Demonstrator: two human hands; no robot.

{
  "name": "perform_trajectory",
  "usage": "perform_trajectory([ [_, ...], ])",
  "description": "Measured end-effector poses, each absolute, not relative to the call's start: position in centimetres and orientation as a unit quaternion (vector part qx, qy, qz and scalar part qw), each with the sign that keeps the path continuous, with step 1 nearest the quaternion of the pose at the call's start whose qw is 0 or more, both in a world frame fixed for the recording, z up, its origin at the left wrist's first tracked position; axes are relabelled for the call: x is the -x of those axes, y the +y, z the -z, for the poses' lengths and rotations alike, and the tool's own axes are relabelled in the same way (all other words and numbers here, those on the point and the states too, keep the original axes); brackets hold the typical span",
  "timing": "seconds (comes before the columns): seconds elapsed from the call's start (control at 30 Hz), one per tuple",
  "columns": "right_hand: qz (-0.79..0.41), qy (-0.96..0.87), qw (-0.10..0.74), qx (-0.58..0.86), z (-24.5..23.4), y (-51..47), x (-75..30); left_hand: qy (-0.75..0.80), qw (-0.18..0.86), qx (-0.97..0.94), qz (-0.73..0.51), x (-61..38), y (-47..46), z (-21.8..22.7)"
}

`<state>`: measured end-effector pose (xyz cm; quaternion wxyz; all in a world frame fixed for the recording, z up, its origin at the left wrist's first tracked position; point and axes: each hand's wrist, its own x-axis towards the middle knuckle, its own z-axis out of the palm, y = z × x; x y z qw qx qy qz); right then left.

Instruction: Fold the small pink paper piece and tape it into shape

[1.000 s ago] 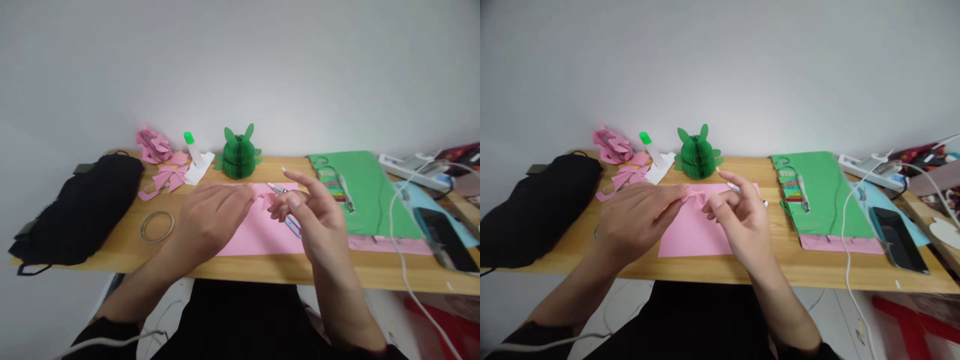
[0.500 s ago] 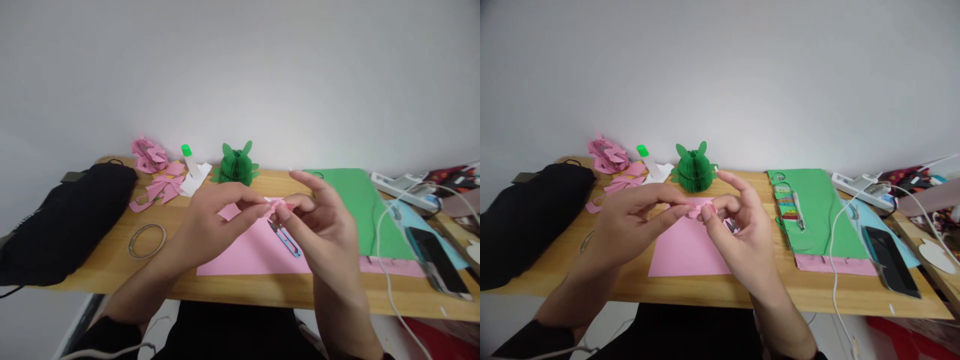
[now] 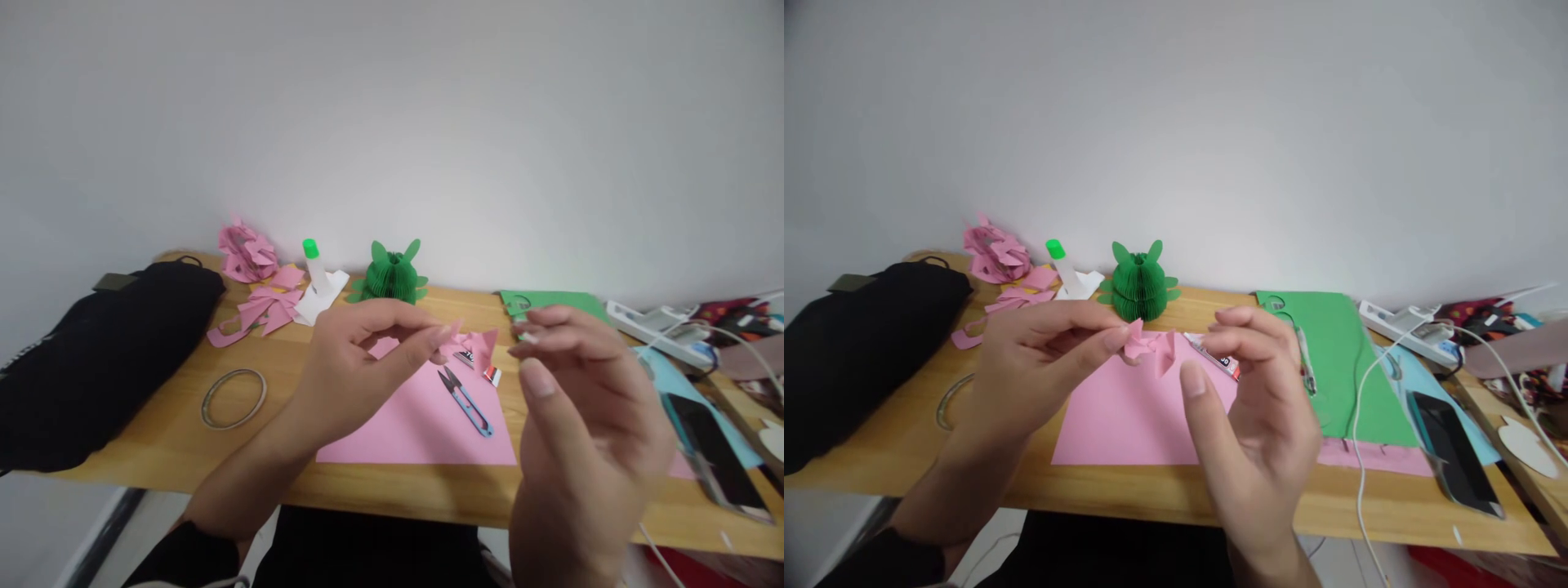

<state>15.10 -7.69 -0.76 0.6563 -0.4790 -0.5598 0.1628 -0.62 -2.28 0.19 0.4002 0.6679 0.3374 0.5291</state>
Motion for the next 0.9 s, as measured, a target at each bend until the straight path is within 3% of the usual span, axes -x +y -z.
perform_trajectory([
  [0.4,-0.057,-0.663,0.547,0.508,-0.3,-7.3,-13.8,0.368,0.314,-0.682,-0.549,1.0,-2.4,-0.3],
  [0.9,0.027,-0.714,0.445,0.540,-1.0,-7.0,-13.6,0.359,0.354,-0.663,-0.554,1.4,-2.2,-0.3],
])
